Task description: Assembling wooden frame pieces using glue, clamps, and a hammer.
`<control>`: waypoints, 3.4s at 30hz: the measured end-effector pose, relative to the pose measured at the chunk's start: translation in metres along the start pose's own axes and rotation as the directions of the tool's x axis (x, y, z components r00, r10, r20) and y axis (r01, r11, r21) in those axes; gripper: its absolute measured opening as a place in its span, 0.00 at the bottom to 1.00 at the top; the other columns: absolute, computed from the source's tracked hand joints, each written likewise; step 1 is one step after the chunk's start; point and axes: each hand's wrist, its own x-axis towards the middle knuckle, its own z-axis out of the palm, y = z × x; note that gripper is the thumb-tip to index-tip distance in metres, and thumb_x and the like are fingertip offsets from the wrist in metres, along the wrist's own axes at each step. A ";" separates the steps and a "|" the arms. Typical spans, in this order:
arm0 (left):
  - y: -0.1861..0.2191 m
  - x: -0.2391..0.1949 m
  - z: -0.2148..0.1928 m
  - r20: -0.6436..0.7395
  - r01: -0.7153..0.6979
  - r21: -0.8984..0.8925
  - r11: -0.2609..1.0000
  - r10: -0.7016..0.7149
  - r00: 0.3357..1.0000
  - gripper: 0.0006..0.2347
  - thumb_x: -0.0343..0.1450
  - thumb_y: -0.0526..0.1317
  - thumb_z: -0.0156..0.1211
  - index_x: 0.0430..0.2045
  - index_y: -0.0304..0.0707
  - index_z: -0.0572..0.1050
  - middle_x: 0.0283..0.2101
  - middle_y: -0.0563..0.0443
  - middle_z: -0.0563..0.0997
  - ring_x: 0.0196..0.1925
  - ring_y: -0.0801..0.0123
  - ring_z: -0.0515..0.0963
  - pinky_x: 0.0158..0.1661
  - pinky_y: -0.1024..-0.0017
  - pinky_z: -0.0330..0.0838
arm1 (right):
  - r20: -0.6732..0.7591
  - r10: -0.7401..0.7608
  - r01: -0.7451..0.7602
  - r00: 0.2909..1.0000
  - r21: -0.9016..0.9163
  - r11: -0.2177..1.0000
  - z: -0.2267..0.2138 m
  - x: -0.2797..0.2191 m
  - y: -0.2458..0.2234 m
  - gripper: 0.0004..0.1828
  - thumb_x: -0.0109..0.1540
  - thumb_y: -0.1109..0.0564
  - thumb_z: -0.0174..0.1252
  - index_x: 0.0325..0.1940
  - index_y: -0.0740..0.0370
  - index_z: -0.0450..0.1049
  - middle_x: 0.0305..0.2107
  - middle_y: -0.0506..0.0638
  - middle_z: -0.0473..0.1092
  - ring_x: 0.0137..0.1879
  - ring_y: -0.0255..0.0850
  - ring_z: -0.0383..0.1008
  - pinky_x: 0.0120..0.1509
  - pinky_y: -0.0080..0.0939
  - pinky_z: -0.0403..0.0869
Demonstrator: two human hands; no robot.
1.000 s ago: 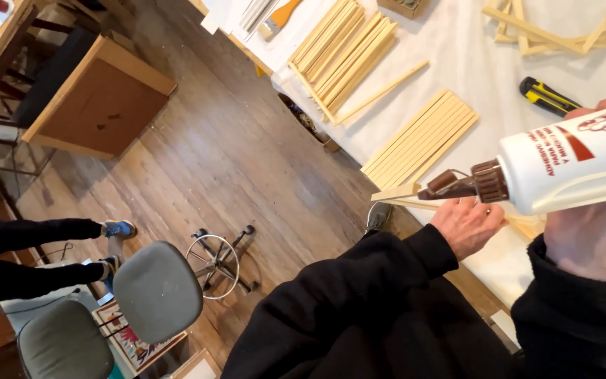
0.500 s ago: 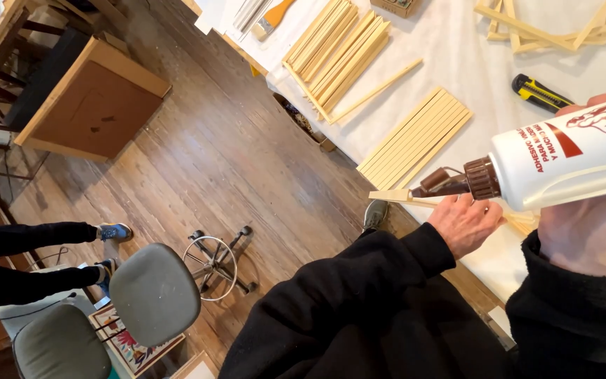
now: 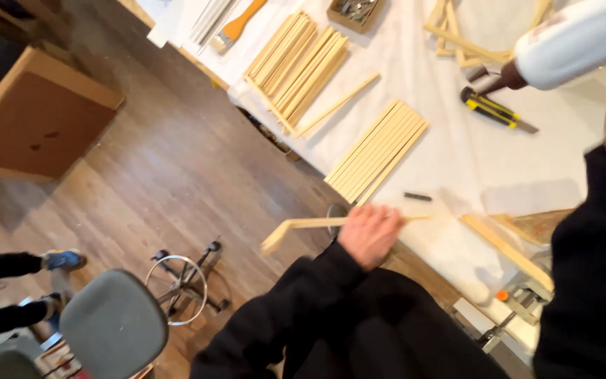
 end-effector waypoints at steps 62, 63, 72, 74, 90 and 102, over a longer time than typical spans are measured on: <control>-0.109 -0.055 -0.089 -0.018 0.578 0.052 0.815 -0.578 0.816 0.06 0.72 0.43 0.65 0.35 0.45 0.76 0.27 0.55 0.70 0.32 0.65 0.72 0.33 0.66 0.63 | 0.897 0.111 0.745 0.428 -0.419 0.519 0.246 0.014 0.248 0.05 0.64 0.54 0.63 0.44 0.52 0.77 0.41 0.43 0.74 0.50 0.41 0.73 0.54 0.43 0.72; -0.110 -0.055 -0.088 -0.016 0.578 0.053 0.814 -0.578 0.816 0.06 0.72 0.43 0.65 0.35 0.45 0.76 0.27 0.55 0.70 0.32 0.65 0.72 0.33 0.66 0.63 | 0.902 0.104 0.756 0.419 -0.410 0.510 0.246 0.015 0.250 0.05 0.64 0.53 0.62 0.44 0.51 0.77 0.41 0.42 0.73 0.51 0.40 0.73 0.55 0.43 0.71; -0.102 -0.056 -0.089 0.014 0.575 0.056 0.816 -0.577 0.817 0.06 0.72 0.44 0.64 0.35 0.44 0.76 0.27 0.55 0.70 0.32 0.64 0.72 0.33 0.66 0.63 | 0.912 0.130 0.801 0.389 -0.405 0.441 0.243 0.013 0.251 0.09 0.64 0.51 0.63 0.48 0.49 0.78 0.44 0.41 0.73 0.54 0.38 0.73 0.61 0.45 0.68; -0.101 -0.056 -0.088 0.018 0.574 0.057 0.817 -0.576 0.817 0.06 0.72 0.44 0.64 0.35 0.44 0.76 0.27 0.55 0.70 0.32 0.65 0.72 0.33 0.66 0.63 | 0.915 0.120 0.809 0.386 -0.397 0.434 0.242 0.013 0.252 0.10 0.63 0.50 0.63 0.49 0.49 0.78 0.45 0.41 0.73 0.55 0.39 0.72 0.62 0.45 0.68; -0.096 -0.057 -0.082 0.038 0.585 0.042 0.810 -0.587 0.809 0.06 0.72 0.44 0.64 0.35 0.45 0.76 0.27 0.55 0.71 0.32 0.65 0.72 0.33 0.66 0.64 | 0.907 0.128 0.751 0.400 -0.405 0.522 0.242 0.023 0.253 0.06 0.64 0.53 0.64 0.45 0.51 0.79 0.43 0.43 0.75 0.52 0.41 0.75 0.59 0.45 0.72; -0.094 -0.054 -0.077 0.025 0.577 0.024 0.817 -0.577 0.816 0.07 0.72 0.44 0.64 0.37 0.44 0.77 0.28 0.55 0.71 0.32 0.64 0.73 0.33 0.66 0.64 | 0.877 0.141 0.643 0.460 -0.438 0.629 0.242 0.027 0.249 0.07 0.61 0.56 0.67 0.44 0.53 0.82 0.42 0.46 0.76 0.49 0.45 0.75 0.56 0.46 0.74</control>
